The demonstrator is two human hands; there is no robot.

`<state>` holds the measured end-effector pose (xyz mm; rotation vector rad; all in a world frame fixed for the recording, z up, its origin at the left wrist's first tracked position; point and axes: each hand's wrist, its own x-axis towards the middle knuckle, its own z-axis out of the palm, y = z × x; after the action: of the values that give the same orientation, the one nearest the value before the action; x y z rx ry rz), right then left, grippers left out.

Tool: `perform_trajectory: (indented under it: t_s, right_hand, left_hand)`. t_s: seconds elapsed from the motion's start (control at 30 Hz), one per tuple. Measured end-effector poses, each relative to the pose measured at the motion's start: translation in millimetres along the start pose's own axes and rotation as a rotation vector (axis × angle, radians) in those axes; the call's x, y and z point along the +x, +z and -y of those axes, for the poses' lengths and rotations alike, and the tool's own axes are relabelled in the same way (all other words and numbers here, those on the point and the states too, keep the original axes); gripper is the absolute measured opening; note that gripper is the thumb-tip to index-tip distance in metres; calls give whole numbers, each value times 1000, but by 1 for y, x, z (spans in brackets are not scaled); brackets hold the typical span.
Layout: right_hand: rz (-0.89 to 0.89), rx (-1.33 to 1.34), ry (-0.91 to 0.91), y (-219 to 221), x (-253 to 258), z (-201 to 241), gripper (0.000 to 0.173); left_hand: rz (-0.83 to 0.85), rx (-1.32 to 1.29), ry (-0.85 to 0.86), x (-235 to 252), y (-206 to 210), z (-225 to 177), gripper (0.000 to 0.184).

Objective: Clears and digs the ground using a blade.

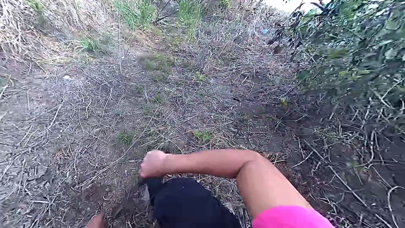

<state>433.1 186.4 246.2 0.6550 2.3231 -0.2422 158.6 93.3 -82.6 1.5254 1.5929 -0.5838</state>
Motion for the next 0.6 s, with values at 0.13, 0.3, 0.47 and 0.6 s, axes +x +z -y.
perform_trajectory:
  t_s: [0.13,0.3,0.47,0.6]
  right_hand:
    - [32,-18,-5,-5,4,5,19]
    - [51,-49,-11,-21,14,10,20]
    - [91,14,95,-18,30,-34,38]
    - [165,183,181,54,24,-77,41]
  left_hand:
    - [-80,160,-84,-14,13,-14,42]
    - [-114,-21,-89,-18,19,-2,47]
    - [-147,-231,-71,-9,32,6,45]
    - [-171,-289,-60,-12,38,7,44]
